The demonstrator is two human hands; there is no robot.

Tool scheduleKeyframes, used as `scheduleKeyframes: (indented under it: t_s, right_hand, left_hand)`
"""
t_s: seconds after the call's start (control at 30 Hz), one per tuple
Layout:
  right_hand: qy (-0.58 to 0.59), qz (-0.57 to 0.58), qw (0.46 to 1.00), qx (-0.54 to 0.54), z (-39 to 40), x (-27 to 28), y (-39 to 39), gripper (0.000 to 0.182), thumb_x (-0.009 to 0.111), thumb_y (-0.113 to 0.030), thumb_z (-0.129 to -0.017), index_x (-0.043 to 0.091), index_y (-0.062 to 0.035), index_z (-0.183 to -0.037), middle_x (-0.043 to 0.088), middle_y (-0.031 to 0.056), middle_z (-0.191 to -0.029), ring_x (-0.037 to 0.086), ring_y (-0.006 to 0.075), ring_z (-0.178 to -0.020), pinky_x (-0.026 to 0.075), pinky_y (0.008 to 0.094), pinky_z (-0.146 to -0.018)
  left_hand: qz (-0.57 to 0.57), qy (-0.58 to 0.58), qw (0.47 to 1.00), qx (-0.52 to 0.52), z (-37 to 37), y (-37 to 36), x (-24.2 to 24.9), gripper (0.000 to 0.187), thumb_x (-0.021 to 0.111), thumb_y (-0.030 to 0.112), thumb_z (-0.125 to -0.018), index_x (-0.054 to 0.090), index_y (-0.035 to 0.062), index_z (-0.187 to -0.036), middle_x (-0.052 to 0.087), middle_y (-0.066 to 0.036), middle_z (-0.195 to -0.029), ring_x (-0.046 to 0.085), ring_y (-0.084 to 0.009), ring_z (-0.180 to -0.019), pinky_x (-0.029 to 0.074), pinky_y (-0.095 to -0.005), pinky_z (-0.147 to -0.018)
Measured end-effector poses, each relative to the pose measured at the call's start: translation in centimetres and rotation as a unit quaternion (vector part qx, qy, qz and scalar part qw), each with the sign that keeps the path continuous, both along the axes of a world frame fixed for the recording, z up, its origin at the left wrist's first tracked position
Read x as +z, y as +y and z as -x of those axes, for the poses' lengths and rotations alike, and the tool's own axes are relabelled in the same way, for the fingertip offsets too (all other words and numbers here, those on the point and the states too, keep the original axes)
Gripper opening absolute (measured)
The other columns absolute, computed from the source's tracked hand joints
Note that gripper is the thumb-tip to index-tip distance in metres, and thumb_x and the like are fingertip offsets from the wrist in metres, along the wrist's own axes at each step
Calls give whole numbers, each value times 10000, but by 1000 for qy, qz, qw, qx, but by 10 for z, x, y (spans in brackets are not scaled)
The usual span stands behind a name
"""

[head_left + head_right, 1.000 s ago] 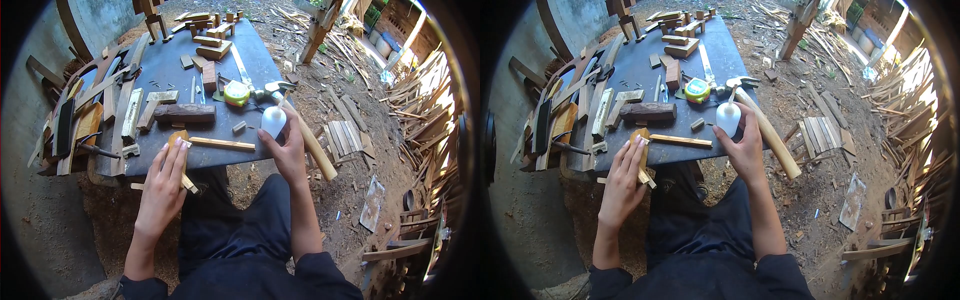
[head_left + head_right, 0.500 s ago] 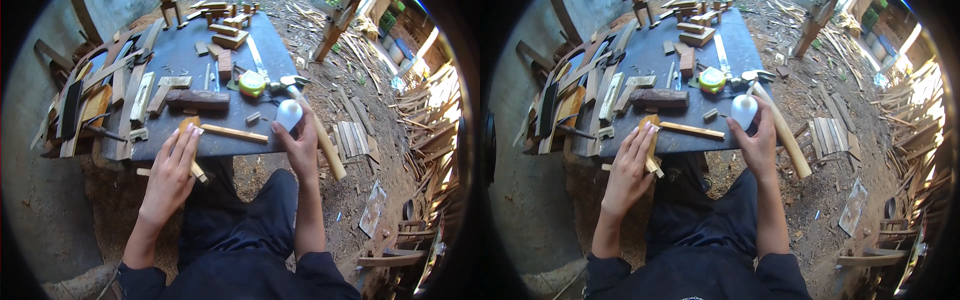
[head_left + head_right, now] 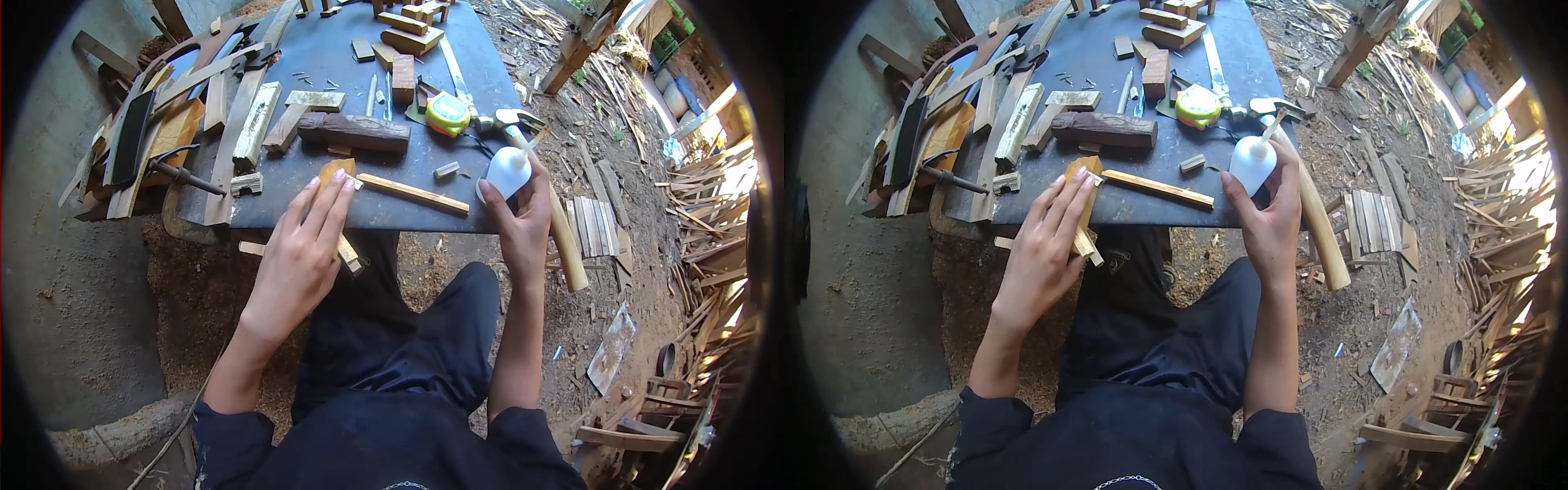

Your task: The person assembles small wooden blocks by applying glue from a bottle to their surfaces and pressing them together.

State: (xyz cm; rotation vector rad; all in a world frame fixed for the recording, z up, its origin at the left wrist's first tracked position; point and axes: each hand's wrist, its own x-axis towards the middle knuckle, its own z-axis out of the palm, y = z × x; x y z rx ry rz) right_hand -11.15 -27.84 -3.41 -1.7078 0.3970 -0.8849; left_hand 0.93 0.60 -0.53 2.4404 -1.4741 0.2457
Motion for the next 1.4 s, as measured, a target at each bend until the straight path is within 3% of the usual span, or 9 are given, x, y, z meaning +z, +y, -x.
scheduleKeyframes:
  t_s: [0.37,0.47,0.57,0.67,1.4]
  right_hand:
    - [-1,-1,1000,2,0,-1,0,611,839,-95,-957,493,-14,-1454,655,117,-1306,643,204,-1248,498,372,-1108]
    - [-1,-3,1000,4,0,0,1,609,832,-96,-966,486,-15,-1461,655,118,-1310,641,203,-1254,496,372,-1113]
    - [1,2,1000,3,0,1,1,611,828,-98,-970,483,-16,-1467,655,121,-1315,639,204,-1259,495,375,-1117]
    - [4,1,1000,2,1,1,2,616,828,-98,-970,481,-19,-1473,656,125,-1319,639,205,-1263,496,377,-1118]
    - [0,3,1000,3,0,-2,0,635,840,-115,-964,478,-8,-1475,643,131,-1335,628,213,-1274,490,379,-1124]
  left_hand:
    - [9,-7,1000,4,0,-1,-2,986,774,-60,-731,412,9,-1645,463,-168,-1675,439,-415,-1520,405,-483,-1267]
    - [4,-19,1000,2,2,-2,0,861,674,-55,-785,443,-35,-1615,484,-188,-1655,485,-413,-1477,421,-464,-1249]
    - [7,-21,1000,1,1,-2,-1,857,668,-55,-786,447,-33,-1613,490,-188,-1651,486,-412,-1476,425,-466,-1245]
    - [13,-9,1000,5,0,-2,-3,986,776,-63,-723,423,17,-1641,472,-168,-1668,445,-413,-1518,408,-486,-1266]
    - [16,-10,1000,5,0,-2,-4,992,804,-31,-720,426,16,-1635,490,-172,-1652,462,-411,-1502,407,-485,-1264]
